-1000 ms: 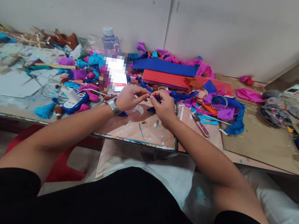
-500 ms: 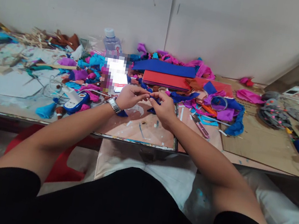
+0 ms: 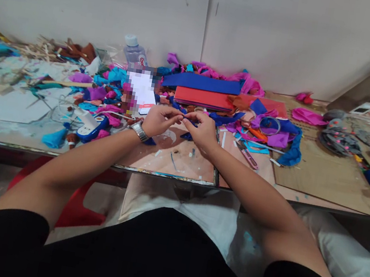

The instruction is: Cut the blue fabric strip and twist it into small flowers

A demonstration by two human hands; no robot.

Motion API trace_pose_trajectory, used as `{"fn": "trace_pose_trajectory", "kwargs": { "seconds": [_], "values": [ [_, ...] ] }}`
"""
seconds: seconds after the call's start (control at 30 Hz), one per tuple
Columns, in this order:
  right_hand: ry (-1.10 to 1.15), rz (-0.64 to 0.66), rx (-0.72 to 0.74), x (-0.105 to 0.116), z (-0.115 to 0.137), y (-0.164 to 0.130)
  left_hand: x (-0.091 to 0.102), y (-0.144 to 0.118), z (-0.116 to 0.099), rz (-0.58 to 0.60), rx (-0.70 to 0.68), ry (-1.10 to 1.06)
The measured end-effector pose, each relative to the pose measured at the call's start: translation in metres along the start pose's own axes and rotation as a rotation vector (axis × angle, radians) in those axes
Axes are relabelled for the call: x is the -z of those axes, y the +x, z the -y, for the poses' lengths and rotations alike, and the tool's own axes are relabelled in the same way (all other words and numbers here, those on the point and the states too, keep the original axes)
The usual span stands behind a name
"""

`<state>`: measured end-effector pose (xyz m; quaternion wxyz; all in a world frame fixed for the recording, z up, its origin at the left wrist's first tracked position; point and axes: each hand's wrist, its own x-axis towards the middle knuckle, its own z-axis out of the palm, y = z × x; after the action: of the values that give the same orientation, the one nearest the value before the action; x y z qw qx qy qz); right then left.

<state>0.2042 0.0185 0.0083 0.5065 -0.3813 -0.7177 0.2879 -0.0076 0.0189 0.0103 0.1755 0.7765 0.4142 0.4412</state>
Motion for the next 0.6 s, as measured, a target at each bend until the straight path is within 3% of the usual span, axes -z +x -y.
{"fn": "trace_pose_trajectory", "kwargs": {
  "seconds": [0.23, 0.4, 0.6],
  "values": [
    [-0.064, -0.008, 0.021, 0.000, -0.001, -0.001, 0.000, 0.000, 0.000, 0.022, -0.005, 0.044],
    [-0.075, 0.027, 0.023, -0.002, -0.005, 0.000, 0.003, 0.004, 0.000, -0.044, -0.054, 0.213],
    [-0.084, 0.069, 0.002, -0.002, -0.012, 0.002, 0.001, 0.004, 0.002, -0.107, -0.018, 0.244]
  ]
}}
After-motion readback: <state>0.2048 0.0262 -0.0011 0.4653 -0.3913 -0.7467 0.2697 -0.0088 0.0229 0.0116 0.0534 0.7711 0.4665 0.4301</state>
